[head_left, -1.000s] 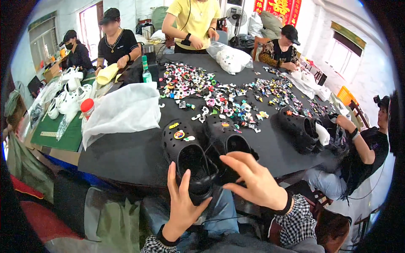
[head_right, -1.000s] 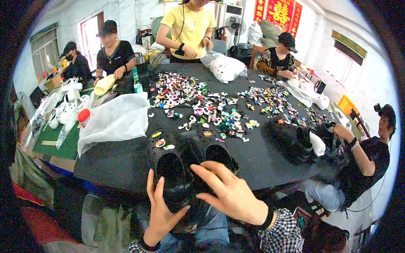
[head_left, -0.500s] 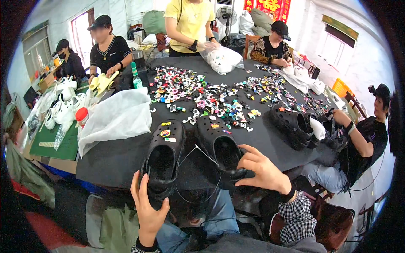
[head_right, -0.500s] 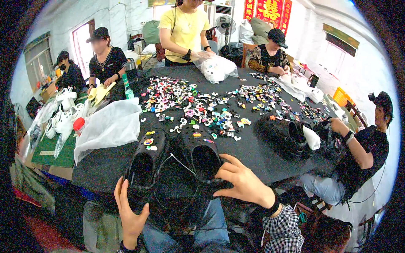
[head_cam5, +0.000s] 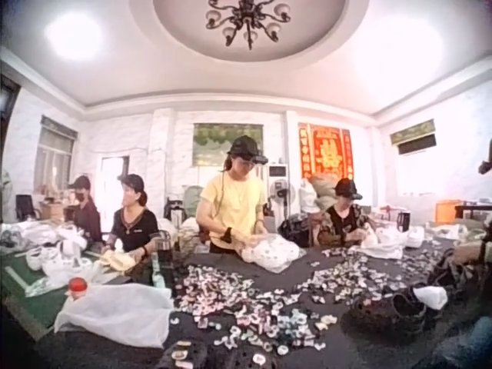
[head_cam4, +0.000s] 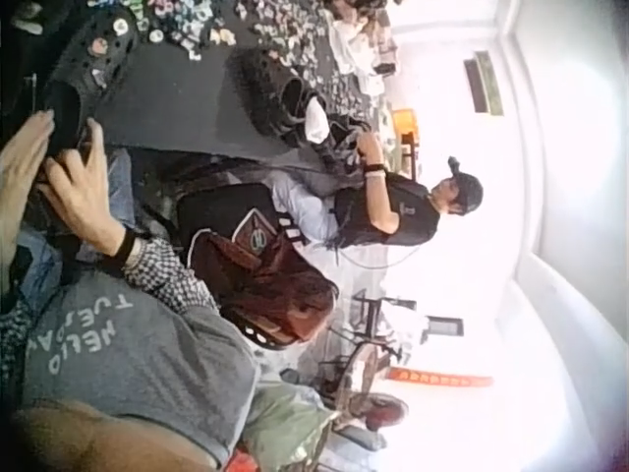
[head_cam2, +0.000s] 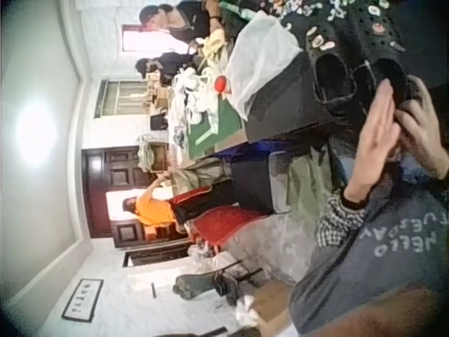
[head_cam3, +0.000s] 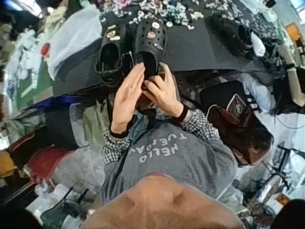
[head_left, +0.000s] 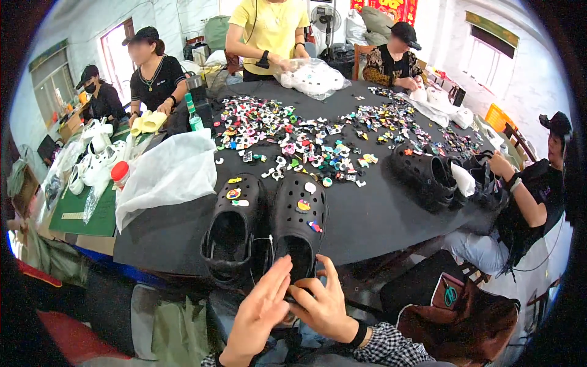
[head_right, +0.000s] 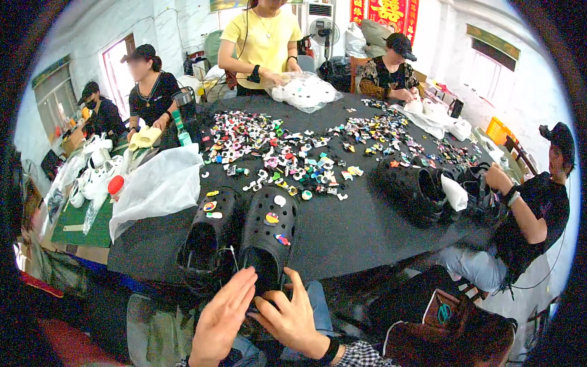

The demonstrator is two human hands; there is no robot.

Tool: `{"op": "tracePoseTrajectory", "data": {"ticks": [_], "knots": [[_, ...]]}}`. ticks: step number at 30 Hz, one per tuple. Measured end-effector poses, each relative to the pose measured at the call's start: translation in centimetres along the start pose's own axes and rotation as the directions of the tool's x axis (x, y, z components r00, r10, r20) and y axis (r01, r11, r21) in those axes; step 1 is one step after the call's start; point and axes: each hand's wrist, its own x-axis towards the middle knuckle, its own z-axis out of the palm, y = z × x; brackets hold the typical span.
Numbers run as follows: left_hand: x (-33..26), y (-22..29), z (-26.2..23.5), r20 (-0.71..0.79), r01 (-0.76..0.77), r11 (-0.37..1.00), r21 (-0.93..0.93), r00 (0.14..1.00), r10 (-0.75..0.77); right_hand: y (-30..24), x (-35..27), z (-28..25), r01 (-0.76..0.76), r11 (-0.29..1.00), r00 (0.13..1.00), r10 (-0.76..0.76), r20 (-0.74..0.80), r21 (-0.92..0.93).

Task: The recorder is attaching decorative charms to clogs at a manufacturing workstation.

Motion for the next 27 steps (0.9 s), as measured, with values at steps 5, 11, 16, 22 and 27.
{"op": "tracePoseTrajectory", "data": {"ticks": [5, 11, 16, 22, 27], "knots": [[1.7, -1.2, 0.0, -0.073, 0.092, 0.870, -0.485, 0.987, -0.145, -0.4, -1.5, 0.3, 0.071, 0.997, 0.997, -0.071, 0.009, 0.000], [4.3, -2.7, 1.6, -0.104, 0.101, 0.864, -0.493, 0.979, -0.174, 0.3, -2.6, 0.2, 0.000, 0.996, 1.000, -0.003, 0.029, 0.092], [5.0, -4.9, 1.6, -0.207, 0.102, 0.893, -0.438, 0.955, -0.211, 1.6, -3.7, -0.1, 0.074, 0.987, 0.992, -0.087, 0.087, 0.142], [6.9, -5.2, 1.4, -0.258, 0.135, 0.784, -0.606, 0.899, -0.354, 2.1, -4.6, 0.2, 0.070, 0.958, 0.975, -0.124, 0.184, 0.278], [6.5, -4.8, 1.2, -0.249, 0.048, 0.785, -0.618, 0.935, -0.254, 3.4, -4.0, -1.0, 0.099, 0.866, 0.964, -0.205, 0.167, 0.489]]}}
